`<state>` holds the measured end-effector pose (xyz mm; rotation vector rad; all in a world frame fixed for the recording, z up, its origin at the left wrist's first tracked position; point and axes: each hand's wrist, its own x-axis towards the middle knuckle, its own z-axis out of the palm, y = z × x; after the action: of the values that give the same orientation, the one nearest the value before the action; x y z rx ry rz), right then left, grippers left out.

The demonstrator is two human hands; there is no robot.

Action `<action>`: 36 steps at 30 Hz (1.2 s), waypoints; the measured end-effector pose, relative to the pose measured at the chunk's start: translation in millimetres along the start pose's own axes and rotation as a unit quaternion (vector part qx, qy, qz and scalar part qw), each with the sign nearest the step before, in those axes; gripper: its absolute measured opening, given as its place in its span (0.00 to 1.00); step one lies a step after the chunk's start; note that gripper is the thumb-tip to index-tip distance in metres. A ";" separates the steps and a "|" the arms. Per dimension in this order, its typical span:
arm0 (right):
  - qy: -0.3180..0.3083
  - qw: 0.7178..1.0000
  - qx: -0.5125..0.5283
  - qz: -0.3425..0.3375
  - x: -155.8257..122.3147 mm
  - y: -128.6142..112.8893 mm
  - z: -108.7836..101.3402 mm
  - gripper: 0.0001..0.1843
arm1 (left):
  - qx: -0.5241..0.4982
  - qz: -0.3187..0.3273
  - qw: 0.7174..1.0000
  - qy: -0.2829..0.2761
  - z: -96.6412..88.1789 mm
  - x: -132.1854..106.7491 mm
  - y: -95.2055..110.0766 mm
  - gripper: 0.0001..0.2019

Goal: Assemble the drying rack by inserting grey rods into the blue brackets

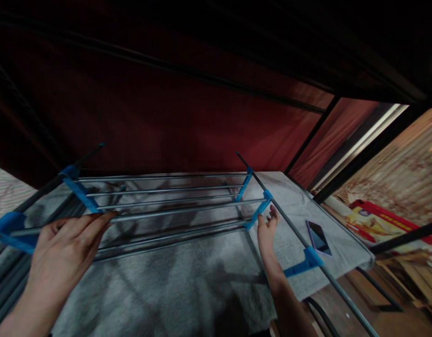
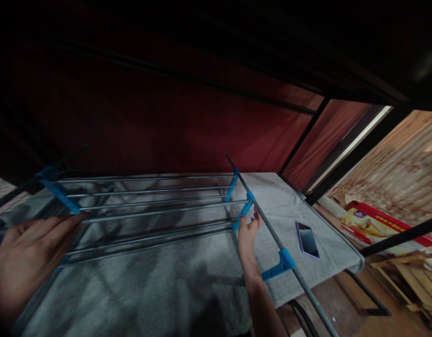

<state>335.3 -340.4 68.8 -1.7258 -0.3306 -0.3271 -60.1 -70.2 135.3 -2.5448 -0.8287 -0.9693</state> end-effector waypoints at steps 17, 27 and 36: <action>-0.035 0.999 0.033 -0.008 34.0 -18.6 20.9 0.27 | -0.127 0.014 0.992 0.004 4.3 7.4 -15.1 0.15; -0.052 0.998 0.031 -0.028 35.1 -11.9 25.4 0.30 | -0.100 0.020 0.995 -0.009 11.3 0.7 -20.0 0.16; -0.049 0.998 -0.013 -0.041 35.5 -13.9 26.1 0.29 | -0.127 0.042 0.991 -0.015 3.4 13.5 -20.9 0.17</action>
<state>363.3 -310.9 90.9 -1.7616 -0.4713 -0.3069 -62.8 -46.6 143.3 -2.7889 -0.6364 -1.0733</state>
